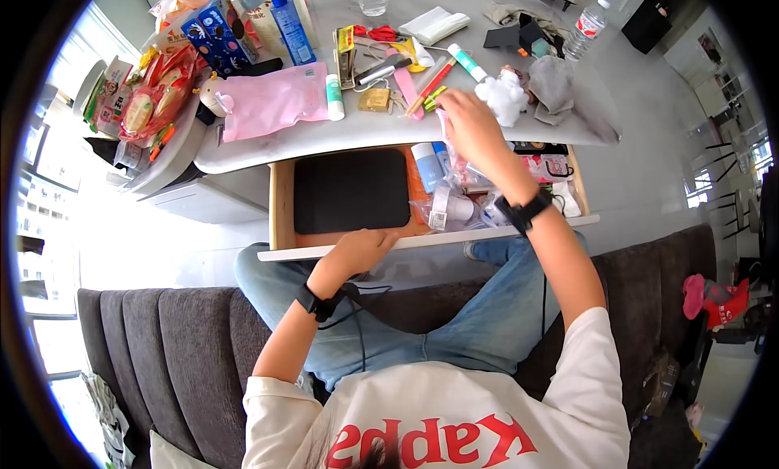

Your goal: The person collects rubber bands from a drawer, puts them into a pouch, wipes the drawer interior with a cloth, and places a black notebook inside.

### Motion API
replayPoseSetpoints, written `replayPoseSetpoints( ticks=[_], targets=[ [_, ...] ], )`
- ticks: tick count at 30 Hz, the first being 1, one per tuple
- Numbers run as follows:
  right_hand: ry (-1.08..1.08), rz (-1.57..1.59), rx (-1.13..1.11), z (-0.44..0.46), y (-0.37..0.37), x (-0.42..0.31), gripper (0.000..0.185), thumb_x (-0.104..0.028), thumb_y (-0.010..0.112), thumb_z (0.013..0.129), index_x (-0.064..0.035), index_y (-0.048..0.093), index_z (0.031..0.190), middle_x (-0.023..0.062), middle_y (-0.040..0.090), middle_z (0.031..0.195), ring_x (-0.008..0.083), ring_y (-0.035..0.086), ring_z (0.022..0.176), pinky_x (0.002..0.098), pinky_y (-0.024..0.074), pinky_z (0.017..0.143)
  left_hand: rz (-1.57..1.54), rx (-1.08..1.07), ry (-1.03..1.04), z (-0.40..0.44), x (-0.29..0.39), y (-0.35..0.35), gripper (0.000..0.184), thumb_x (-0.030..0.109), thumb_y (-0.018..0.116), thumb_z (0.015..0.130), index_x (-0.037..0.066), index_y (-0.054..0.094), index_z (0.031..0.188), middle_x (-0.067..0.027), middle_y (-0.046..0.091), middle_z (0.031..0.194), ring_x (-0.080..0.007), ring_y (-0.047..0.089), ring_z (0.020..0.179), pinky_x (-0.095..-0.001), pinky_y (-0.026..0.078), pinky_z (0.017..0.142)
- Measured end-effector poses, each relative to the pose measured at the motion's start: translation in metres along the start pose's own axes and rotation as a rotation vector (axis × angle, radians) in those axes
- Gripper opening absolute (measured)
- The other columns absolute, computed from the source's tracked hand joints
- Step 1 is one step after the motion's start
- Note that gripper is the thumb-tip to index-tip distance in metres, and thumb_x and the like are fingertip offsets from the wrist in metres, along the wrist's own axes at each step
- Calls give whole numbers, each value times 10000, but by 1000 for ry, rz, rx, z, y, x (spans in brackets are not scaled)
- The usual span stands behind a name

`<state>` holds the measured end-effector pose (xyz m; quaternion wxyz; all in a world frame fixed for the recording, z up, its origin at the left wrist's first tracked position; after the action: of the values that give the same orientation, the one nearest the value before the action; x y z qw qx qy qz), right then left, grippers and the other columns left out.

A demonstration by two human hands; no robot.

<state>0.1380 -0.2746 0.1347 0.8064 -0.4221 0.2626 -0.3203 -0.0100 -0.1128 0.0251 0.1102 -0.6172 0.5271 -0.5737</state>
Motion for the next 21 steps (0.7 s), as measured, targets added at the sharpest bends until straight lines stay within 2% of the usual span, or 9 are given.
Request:
replayPoseSetpoints(
  ticks=[2,6,9,12,14,17,18,21],
  targets=[
    [-86,-97,57,14,11,11,218,-60,551,725,-36,563,942,98,570,915,281,541,891,386,433,756,-60,44,-17,-6,5,-3,396,309,370,936,0,599,1030,-218,615,971,-403,565,886,-429,442,800],
    [-122,-335,-24,27,36,19,176,-87,541,740,-62,579,911,63,584,867,231,550,889,360,409,784,-60,32,-53,-6,5,-5,411,316,371,934,-15,599,1020,-203,617,992,-391,561,917,-413,441,821],
    [-103,-368,-132,31,37,26,136,-81,540,741,-61,584,868,58,592,842,234,553,883,361,409,779,-64,31,-52,-4,-1,0,401,308,381,931,-18,604,1004,-196,611,1023,-377,555,947,-403,437,835],
    [-74,-371,-150,30,25,35,94,-73,544,736,-68,581,823,77,596,831,233,577,843,351,418,749,-30,11,33,2,-12,13,385,298,403,926,-23,603,997,-189,607,1042,-368,551,958,-389,434,844],
    [-77,-381,-134,31,11,37,89,-56,540,733,-50,576,814,99,600,809,246,593,815,359,439,713,-108,-14,-11,2,-9,3,378,296,417,922,-24,599,1006,-189,610,1032,-365,555,954,-379,438,840],
    [4,-253,-23,28,-18,34,69,-50,523,762,-31,566,813,126,597,793,279,593,817,374,459,703,-210,-92,-100,2,-3,-13,379,306,432,918,-17,594,1036,-191,619,994,-357,564,947,-357,447,818],
    [112,-88,4,24,-30,28,120,-73,526,798,10,565,876,162,596,815,317,588,785,381,461,685,-219,-127,-124,2,1,-19,380,308,433,918,-14,593,1042,-193,620,988,-356,566,943,-355,448,814],
    [341,394,-178,1,-53,-11,184,-105,540,817,22,562,948,190,592,834,342,576,738,385,447,661,-261,-118,-138,4,-8,-23,380,312,434,917,-7,595,1044,-197,622,964,-359,572,918,-356,448,805]
  ],
)
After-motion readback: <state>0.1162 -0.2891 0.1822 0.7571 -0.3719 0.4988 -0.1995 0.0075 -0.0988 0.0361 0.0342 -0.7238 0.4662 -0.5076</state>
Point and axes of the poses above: each hand's wrist, its own z-axis towards the middle knuckle, its own y-axis out of the palm, x = y × z, the point moved 6 cm from there along z, towards the middle knuckle
